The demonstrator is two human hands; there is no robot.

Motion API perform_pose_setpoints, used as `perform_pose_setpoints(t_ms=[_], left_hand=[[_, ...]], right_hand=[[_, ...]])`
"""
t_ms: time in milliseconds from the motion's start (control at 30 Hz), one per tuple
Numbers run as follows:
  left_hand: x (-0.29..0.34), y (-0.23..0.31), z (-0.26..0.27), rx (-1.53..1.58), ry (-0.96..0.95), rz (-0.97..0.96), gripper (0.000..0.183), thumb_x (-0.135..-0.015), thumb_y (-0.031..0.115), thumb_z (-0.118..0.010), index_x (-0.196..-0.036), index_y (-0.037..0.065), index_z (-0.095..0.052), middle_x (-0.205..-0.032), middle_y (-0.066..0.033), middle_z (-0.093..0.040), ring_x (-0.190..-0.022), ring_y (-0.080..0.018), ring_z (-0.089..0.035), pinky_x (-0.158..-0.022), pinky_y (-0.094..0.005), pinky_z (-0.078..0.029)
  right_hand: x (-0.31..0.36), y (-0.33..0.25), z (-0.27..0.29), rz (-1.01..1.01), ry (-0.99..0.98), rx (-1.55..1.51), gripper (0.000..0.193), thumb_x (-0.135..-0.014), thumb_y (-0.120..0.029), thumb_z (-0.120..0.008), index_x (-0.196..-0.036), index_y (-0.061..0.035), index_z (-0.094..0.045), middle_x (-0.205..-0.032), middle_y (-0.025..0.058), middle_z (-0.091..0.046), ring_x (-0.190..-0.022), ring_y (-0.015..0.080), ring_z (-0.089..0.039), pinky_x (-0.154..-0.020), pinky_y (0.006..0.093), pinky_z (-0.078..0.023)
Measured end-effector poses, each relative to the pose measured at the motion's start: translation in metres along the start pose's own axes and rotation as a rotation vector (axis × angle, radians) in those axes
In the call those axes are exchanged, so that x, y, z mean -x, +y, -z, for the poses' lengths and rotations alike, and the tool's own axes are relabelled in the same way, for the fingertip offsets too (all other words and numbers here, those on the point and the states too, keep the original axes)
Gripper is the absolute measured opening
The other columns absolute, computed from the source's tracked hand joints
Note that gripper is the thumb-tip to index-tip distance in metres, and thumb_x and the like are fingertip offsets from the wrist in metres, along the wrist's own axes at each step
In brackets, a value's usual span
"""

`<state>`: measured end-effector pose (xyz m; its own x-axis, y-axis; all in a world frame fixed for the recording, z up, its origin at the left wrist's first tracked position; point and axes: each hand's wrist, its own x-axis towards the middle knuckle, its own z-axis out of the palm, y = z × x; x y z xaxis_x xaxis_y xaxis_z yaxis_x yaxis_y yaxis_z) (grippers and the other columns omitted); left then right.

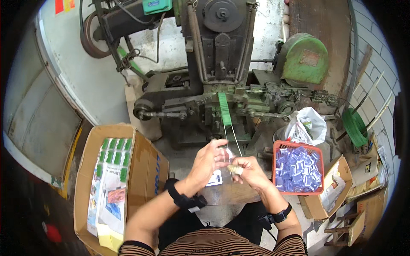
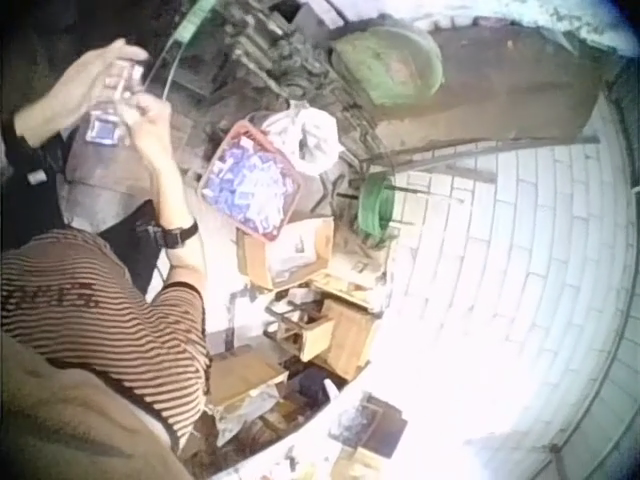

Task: Sorting and packaging small gold-colored metal parts into plastic bags and larger boxes, then using an industrial machine to assist in further packaging.

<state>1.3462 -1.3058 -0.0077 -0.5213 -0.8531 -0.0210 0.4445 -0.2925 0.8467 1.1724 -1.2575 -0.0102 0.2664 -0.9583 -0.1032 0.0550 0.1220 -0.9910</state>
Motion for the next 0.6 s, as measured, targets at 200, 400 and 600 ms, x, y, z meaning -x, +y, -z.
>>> perform_pose_setpoints(t_ms=[200, 400, 600], left_hand=[[0.007, -0.079, 0.075, 0.291, 0.404, 0.301, 0.055, -0.093, 0.050, -0.026, -0.098, 0.001, -0.053, -0.082, -0.0139, -0.060, -0.073, -0.0266, -0.059, -0.068, -0.0414, -0.050], [0.038, -0.156, 0.093, 0.406, 0.190, 0.594, 0.054, -0.092, 0.045, -0.027, -0.102, 0.000, -0.053, -0.090, -0.0182, -0.061, -0.080, -0.0318, -0.060, -0.075, -0.0437, -0.049], [0.039, -0.147, 0.048, 0.312, 0.117, 0.618, 0.063, -0.093, 0.057, -0.024, -0.116, 0.001, -0.044, -0.106, -0.0137, -0.056, -0.093, -0.0298, -0.061, -0.078, -0.0438, -0.050]], right_hand=[[-0.080, -0.002, 0.066, 0.229, 0.251, 0.811, 0.042, -0.080, 0.002, -0.049, -0.120, -0.0111, -0.050, -0.090, 0.0119, -0.061, -0.077, 0.0238, -0.061, -0.065, 0.0339, -0.049], [-0.193, 0.003, 0.094, 0.087, 0.299, 1.340, 0.072, -0.072, 0.007, -0.049, -0.136, -0.0235, -0.034, -0.128, 0.0247, -0.046, -0.103, 0.0380, -0.057, -0.083, 0.0428, -0.048], [-0.209, 0.015, 0.093, 0.180, 0.376, 1.298, 0.043, -0.073, 0.004, -0.051, -0.113, -0.0143, -0.056, -0.114, 0.0237, -0.054, -0.096, 0.0374, -0.059, -0.078, 0.0423, -0.049]])
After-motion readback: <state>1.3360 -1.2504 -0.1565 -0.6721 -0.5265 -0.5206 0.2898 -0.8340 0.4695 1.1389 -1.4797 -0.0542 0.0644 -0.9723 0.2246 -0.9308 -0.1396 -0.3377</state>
